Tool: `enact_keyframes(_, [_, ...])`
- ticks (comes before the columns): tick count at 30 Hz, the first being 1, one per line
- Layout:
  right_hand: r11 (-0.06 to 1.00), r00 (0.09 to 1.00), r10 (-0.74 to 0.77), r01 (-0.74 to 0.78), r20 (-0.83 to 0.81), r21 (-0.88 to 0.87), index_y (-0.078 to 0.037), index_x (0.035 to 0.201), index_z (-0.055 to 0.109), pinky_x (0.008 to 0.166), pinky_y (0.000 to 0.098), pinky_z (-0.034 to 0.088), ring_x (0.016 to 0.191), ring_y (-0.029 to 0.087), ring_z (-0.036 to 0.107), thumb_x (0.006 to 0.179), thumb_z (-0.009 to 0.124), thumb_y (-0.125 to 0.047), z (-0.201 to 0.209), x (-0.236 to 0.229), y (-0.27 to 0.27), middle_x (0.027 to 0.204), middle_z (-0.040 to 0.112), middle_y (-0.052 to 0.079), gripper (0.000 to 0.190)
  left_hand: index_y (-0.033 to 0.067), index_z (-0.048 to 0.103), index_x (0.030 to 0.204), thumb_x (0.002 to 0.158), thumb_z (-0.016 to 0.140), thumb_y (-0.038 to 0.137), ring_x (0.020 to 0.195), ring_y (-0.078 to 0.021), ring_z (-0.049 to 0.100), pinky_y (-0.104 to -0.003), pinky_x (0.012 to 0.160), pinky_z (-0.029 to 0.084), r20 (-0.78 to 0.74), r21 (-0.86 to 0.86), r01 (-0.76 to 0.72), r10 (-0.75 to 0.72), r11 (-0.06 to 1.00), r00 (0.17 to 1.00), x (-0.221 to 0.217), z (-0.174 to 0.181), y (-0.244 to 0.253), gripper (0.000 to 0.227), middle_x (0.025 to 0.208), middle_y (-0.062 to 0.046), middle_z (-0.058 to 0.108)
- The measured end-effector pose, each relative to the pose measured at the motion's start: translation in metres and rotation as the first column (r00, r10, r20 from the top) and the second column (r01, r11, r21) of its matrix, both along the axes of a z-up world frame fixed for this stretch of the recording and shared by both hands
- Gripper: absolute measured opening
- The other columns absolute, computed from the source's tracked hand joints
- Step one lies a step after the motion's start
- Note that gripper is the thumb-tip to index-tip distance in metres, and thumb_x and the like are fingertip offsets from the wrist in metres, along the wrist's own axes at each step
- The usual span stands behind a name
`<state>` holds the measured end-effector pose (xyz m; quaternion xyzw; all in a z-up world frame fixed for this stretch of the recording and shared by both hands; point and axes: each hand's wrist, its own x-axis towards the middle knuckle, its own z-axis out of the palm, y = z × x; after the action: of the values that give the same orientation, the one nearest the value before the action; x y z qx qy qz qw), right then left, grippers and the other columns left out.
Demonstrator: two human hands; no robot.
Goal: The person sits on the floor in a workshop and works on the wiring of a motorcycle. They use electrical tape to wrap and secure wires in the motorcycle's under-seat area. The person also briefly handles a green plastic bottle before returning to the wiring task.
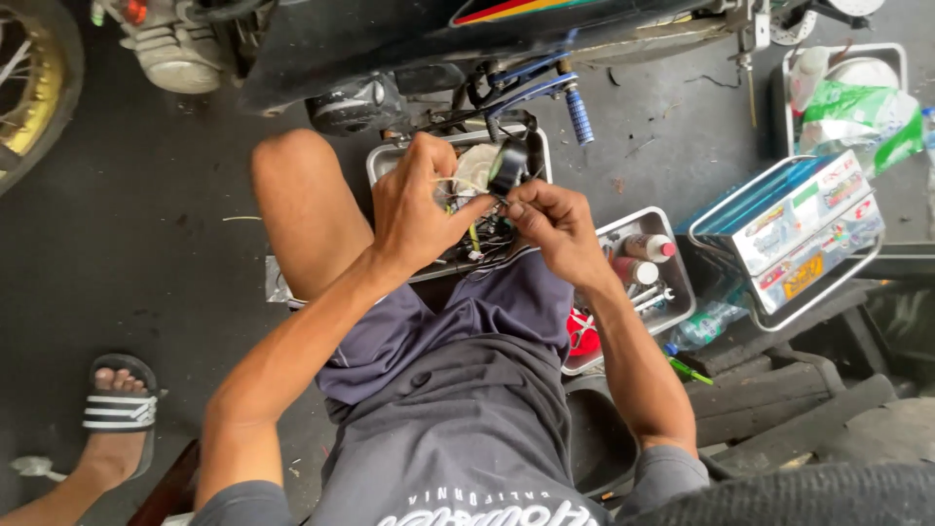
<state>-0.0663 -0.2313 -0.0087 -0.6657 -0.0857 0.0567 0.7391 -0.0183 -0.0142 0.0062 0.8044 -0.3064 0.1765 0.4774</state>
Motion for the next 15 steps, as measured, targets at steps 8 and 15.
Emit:
enact_keyframes(8, [0.953, 0.988, -0.007, 0.053, 0.155, -0.298, 0.0, 0.094, 0.073, 0.048, 0.0225, 0.042, 0.049, 0.007, 0.047, 0.098, 0.069, -0.004, 0.005, 0.01, -0.011, 0.055, 0.056, 0.003, 0.007, 0.0143, 0.058, 0.14, 0.074, 0.079, 0.016, 0.087, -0.0179, 0.056, -0.03, 0.069, 0.041, -0.466, -0.365, 0.47, -0.594, 0.804, 0.655, 0.014, 0.027, 0.011, 0.07, 0.118, -0.009, 0.062])
enact_keyframes(15, [0.872, 0.898, -0.063, 0.262, 0.436, -0.413, -0.002, 0.104, 0.075, 0.046, 0.029, 0.041, 0.046, 0.016, 0.047, 0.1, 0.065, -0.003, 0.024, 0.006, 0.009, 0.054, 0.051, 0.004, 0.011, 0.0169, 0.073, 0.124, 0.094, 0.075, 0.02, 0.104, -0.0216, 0.062, -0.038, 0.1, 0.042, -0.369, -0.434, 0.505, -0.659, 0.746, 0.656, 0.015, 0.019, 0.003, 0.031, 0.112, -0.008, 0.074])
